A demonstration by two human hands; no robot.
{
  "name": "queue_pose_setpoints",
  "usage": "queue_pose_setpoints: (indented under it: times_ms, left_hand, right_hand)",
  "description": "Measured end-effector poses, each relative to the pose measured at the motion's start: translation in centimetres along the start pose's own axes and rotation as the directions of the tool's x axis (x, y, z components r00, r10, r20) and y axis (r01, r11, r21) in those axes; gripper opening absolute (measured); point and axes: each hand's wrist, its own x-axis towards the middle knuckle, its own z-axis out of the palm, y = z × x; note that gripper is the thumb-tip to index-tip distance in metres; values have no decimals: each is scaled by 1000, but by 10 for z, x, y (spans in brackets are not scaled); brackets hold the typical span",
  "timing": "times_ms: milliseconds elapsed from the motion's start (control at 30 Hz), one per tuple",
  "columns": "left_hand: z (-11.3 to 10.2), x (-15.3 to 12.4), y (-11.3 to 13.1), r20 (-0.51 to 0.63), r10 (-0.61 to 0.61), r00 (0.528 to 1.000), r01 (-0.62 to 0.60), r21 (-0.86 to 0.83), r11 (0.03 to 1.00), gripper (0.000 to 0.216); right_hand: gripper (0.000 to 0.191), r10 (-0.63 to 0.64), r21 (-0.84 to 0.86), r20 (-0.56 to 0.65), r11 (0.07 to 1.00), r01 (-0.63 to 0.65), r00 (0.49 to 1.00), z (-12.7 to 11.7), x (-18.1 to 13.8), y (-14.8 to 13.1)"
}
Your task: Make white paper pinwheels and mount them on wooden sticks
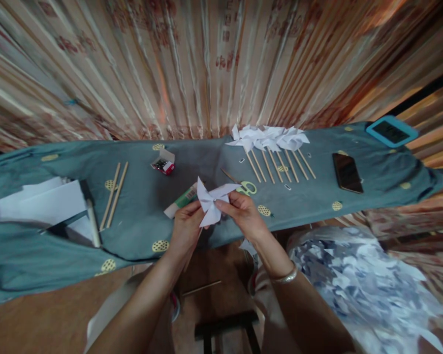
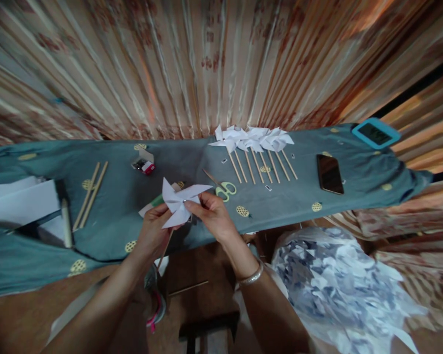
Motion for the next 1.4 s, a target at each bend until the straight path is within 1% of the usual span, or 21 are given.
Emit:
queue_pose_setpoints:
  times_ms: [267, 433, 700, 833, 1267, 1400]
  left_hand:
    - [-1, 1, -1, -5, -16, 1000, 16, 22, 1000, 32]
    - [-1, 0, -1, -3, -21, 1000, 22, 27, 999, 30]
    - [0, -1, 1, 0, -27, 1000, 27, 19, 999, 29]
    - [1, -1, 1, 5, -29, 1000, 29, -2, 1000, 30]
    - [-1, -2, 1, 6, -24, 1000, 24, 5, 1000, 31]
    - [-2, -2, 2, -14, -20, 1000, 20, 19, 1000, 31]
  right_hand:
    - [27, 9, -14, 16, 1000, -8, 1000, -4, 1, 6]
    - [25, 15, -17, 27, 1000, -15, 1000, -3, 0, 4]
    - [26, 33, 39, 1, 999, -33, 999, -2, 0, 4]
    - [26, 29, 28, 4, 999, -29, 1000, -3, -1, 4]
    - [29, 15, 40, 28, 999, -16, 1000, -3, -2, 2]
    - [29, 19, 33, 29, 999, -20, 999, -3, -1, 4]
